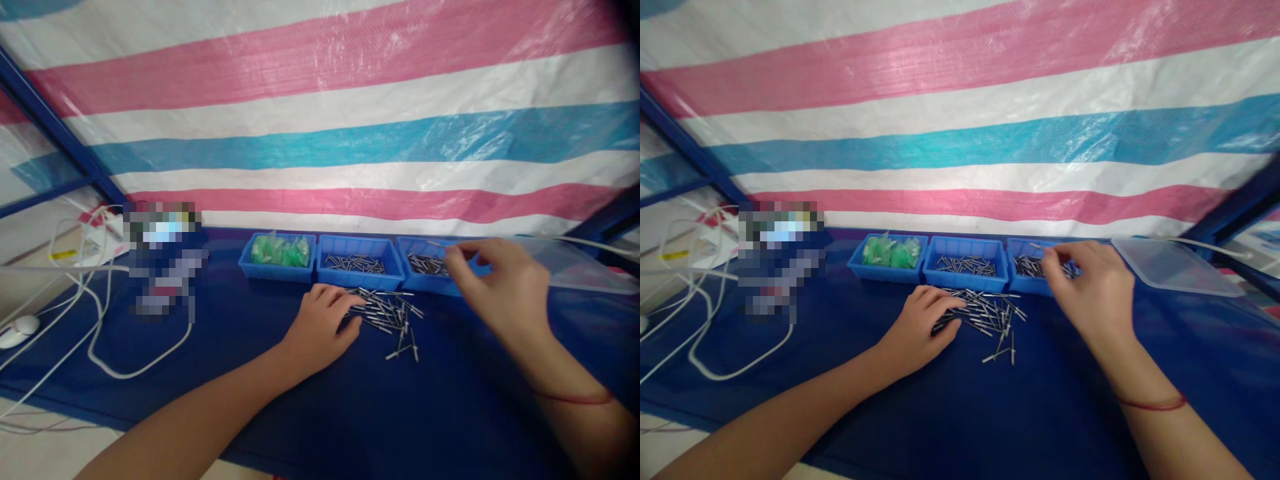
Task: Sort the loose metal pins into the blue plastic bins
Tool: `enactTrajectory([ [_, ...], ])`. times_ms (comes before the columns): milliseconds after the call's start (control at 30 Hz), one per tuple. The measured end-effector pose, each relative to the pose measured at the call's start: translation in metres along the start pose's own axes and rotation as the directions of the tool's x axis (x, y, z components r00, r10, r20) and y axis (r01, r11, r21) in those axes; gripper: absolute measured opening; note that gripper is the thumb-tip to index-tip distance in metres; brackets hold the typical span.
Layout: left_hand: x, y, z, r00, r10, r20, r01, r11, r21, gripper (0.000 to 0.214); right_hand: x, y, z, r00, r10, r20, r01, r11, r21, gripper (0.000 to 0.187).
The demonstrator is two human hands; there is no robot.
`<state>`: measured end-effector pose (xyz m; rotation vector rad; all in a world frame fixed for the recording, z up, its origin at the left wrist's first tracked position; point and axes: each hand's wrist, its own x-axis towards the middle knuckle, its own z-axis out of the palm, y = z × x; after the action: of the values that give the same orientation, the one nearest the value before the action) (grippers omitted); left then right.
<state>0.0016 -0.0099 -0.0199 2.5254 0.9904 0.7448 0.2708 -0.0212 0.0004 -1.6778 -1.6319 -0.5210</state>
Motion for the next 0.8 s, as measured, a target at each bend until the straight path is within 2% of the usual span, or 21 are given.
enactTrajectory([
  [100,0.000,0.003,-0.002,0.979,0.173,0.105,-0.180,0.981,0.069,0.024,0.004,0.031,-0.001,0.995,0.080,-0.066,-0.090,0.981,-0.170,0.027],
  [167,-0.001,0.007,-0.001,0.937,0.301,0.177,-0.316,0.947,0.064,0.028,0.005,0.044,0.002,0.995,0.084,-0.060,-0.095,0.975,-0.201,0.030],
  [233,-0.003,0.014,0.001,0.882,0.408,0.235,-0.430,0.901,0.050,0.030,0.006,0.046,0.005,0.997,0.073,-0.039,-0.079,0.977,-0.200,0.031],
  [300,-0.004,0.018,0.006,0.850,0.453,0.268,-0.483,0.874,0.054,0.029,0.005,0.036,0.008,0.999,0.040,-0.010,-0.041,0.985,-0.168,0.032],
  [433,-0.005,0.020,0.014,0.843,0.476,0.249,-0.509,0.857,0.084,0.029,-0.002,-0.005,0.008,0.995,-0.078,0.066,0.078,0.997,0.001,0.025],
  [567,-0.005,0.013,0.017,0.889,0.414,0.197,-0.445,0.882,0.157,0.023,-0.011,-0.040,0.005,0.974,-0.195,0.114,0.175,0.971,0.162,0.023],
  [667,-0.004,0.008,0.017,0.923,0.335,0.190,-0.374,0.898,0.232,0.019,-0.016,-0.052,0.005,0.949,-0.248,0.197,0.197,0.949,0.246,0.020],
  [800,-0.002,0.003,0.013,0.942,0.270,0.200,-0.317,0.910,0.267,0.017,-0.019,-0.056,0.006,0.903,-0.301,0.307,0.200,0.926,0.319,0.017],
])
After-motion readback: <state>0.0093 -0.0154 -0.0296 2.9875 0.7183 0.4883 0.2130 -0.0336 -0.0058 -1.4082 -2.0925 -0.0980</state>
